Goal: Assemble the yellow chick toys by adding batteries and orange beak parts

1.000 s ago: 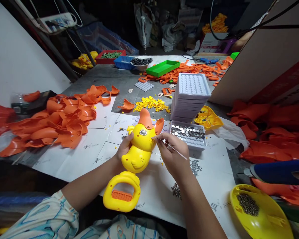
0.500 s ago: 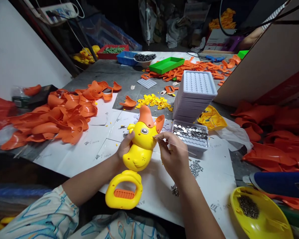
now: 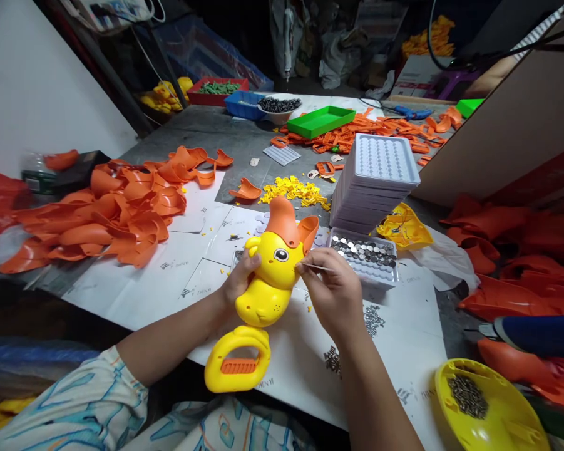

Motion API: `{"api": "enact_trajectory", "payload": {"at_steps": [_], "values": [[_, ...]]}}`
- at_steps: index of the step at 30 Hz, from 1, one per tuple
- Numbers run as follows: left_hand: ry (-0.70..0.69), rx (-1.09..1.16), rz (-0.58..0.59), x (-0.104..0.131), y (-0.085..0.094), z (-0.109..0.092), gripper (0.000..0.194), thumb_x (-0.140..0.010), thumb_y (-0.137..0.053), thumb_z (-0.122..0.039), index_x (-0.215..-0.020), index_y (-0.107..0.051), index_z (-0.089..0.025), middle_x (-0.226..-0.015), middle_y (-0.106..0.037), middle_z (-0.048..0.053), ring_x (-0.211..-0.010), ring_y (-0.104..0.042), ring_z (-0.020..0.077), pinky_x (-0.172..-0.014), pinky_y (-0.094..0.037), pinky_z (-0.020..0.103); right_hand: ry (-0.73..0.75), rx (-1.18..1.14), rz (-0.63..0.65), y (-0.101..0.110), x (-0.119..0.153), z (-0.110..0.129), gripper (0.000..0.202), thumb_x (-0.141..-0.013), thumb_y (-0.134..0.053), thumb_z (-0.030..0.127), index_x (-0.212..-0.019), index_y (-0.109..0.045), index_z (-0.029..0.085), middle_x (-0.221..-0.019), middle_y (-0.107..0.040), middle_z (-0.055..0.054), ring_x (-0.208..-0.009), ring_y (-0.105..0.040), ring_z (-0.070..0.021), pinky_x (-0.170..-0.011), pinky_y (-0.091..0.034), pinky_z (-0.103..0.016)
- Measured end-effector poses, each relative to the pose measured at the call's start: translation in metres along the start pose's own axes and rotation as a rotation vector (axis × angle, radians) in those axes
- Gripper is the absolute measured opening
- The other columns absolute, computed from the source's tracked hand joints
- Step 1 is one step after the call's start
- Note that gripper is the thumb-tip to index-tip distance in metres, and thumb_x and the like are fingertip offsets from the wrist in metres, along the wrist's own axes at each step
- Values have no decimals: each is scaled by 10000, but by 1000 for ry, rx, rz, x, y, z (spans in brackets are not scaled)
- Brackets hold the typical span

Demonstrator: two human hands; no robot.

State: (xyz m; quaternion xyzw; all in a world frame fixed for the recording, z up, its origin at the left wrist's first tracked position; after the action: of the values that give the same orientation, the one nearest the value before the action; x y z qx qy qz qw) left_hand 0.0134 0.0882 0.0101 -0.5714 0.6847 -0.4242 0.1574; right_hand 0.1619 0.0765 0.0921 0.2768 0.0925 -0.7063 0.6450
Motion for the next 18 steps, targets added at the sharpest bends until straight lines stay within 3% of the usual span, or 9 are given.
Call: {"api": "enact_trajectory", "payload": {"at_steps": [3,7,11,14,18], "values": [[3,-89,46,1,-7,-6,790,-548,-916,-525,-1151,-554,-166,-970,-705,84,-802,-698,251,-721,-568,381,-197,-256,12,-3,1,-19,187,-756,-808,310,-800,-700,164,-906,-623,-76,-849,-638,-141,-675,-568,-222],[74,-64,178,4,-23,-8,746,-589,-876,-585,-1117,-628,-121,-951,-721,108,-794,-696,237,-744,-557,342,-423,-494,18,-9,5,-36,413,-681,-879,384,-988,-679,193,-944,-645,-63,-761,-638,-114,-670,-582,-222],[29,-64,132,6,-21,-10,714,-595,-892,-542,-1128,-620,-153,-952,-721,81,-800,-697,231,-780,-556,356,-399,-513,48,-13,5,-33,401,-677,-887,372,-956,-666,188,-893,-639,-45,-745,-611,-98,-656,-563,-196],[26,-57,83,6,-16,-7,797,-566,-909,-541,-1185,-587,-154,-966,-721,90,-811,-703,241,-798,-557,383,-327,-435,-10,-13,6,-31,382,-718,-858,364,-990,-650,194,-920,-629,-44,-783,-600,-93,-694,-557,-190],[31,-78,73,8,-12,-3,816,-556,-904,-553,-1200,-581,-171,-1031,-728,111,-870,-717,301,-761,-578,426,-345,-390,-119,-13,9,-34,596,-665,-878,422,-1122,-553,221,-1125,-606,-81,-959,-614,-125,-721,-544,-182]]}}
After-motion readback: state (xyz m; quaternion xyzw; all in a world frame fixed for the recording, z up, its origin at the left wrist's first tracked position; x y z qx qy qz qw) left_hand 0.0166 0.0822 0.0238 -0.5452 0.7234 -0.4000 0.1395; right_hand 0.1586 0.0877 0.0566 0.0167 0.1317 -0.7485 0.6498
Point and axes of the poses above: each hand's wrist, its own x-axis away from the middle knuckle, its own y-axis out of the back of the hand, z = x × y, the point moved 8 cm from there along -x, towards the middle knuckle
